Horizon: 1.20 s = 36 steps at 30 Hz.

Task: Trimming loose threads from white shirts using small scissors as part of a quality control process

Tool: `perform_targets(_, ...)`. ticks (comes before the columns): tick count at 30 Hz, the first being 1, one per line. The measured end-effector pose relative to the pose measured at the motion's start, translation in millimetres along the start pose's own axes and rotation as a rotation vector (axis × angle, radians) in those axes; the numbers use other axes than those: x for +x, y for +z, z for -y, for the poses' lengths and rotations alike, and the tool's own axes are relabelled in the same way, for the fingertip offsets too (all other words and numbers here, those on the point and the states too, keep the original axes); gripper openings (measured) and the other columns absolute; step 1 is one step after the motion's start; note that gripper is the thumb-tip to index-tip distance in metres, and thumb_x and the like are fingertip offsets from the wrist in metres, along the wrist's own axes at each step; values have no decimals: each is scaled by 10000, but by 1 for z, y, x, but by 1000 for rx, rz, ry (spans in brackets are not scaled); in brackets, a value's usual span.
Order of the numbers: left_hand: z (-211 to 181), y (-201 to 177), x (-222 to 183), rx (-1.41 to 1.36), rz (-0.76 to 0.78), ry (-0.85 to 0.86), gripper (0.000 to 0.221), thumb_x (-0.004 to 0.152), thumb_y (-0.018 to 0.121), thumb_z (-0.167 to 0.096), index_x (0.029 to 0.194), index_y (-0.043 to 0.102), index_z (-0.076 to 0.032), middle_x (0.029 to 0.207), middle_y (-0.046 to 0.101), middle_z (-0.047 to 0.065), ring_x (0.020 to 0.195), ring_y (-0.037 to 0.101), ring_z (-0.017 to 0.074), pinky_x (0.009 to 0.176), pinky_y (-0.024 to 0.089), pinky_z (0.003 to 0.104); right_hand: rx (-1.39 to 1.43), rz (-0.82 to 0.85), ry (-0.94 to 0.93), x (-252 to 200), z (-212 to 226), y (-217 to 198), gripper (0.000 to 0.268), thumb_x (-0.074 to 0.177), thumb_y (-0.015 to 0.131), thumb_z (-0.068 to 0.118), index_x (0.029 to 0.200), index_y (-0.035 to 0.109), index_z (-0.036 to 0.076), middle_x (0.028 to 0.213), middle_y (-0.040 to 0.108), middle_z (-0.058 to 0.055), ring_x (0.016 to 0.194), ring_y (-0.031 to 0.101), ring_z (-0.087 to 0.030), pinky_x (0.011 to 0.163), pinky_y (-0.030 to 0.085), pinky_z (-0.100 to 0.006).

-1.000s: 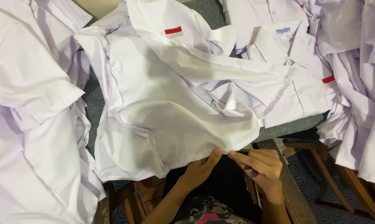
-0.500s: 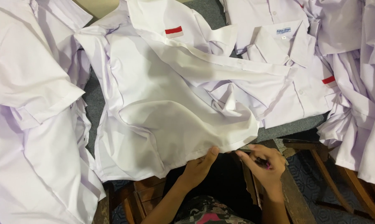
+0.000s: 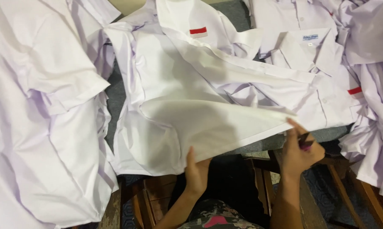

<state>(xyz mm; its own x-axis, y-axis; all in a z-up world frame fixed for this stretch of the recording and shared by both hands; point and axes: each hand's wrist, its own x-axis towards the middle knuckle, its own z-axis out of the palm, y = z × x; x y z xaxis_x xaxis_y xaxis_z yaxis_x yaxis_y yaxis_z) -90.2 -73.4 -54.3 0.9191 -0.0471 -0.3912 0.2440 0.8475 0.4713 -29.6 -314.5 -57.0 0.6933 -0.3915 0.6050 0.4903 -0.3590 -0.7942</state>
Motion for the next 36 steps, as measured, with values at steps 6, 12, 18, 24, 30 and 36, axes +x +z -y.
perform_targets(6, -24, -26, -21, -251, -143, 262, 722, 939, 433, -536, 1482, 501, -65, 1385, 616, 185, 1249, 585, 384, 934, 527, 516, -161, -143, 281, 22, 17, 17, 187, 1099, 601, -60, 1175, 739, 41, 715, 583, -5, 459, 410, -53, 375, 311, -189)
perform_targets(12, -91, 18, -48, -287, -552, 325, 725, 892, 341, -500, 1521, 483, -168, 1477, 552, 112, 1321, 497, 338, 1058, 381, 474, 100, -286, 459, 31, 1, 7, 134, 1092, 716, 221, 1159, 665, 117, 648, 464, 68, 469, 379, -16, 363, 285, -216)
perform_targets(18, -112, -44, -51, -289, -339, 690, 699, 927, 351, -498, 1564, 404, -215, 1608, 447, 120, 1466, 409, 310, 1196, 279, 497, 208, -252, 511, 34, 5, 14, 26, 1160, 625, 152, 1156, 613, 130, 638, 405, 105, 476, 320, 14, 380, 261, -196)
perform_targets(24, -114, -68, -54, -201, 37, 732, 728, 1009, 385, -492, 1604, 307, -79, 1672, 298, 158, 1526, 287, 318, 1221, 227, 474, 176, -284, 502, 32, -9, 11, 97, 1112, 607, 120, 1205, 618, 143, 667, 356, 65, 478, 281, -28, 391, 256, -229)
perform_targets(30, -104, -72, -54, 34, -166, 705, 922, 710, 586, 122, 1570, 294, -43, 1641, 328, 181, 1502, 336, 395, 1223, 300, 565, 197, -472, 363, 26, -5, 10, 142, 1105, 605, 34, 1108, 576, 173, 792, 496, 36, 508, 345, -21, 352, 220, -204)
perform_targets(36, -89, -89, -50, -288, -115, 215, 398, 907, 617, 22, 1292, 553, 94, 1145, 697, 249, 1008, 707, 419, 854, 626, 448, 117, -470, -35, -12, -18, 19, 170, 1088, 656, -53, 1164, 596, 87, 1090, 612, -66, 885, 577, -167, 794, 494, -302)
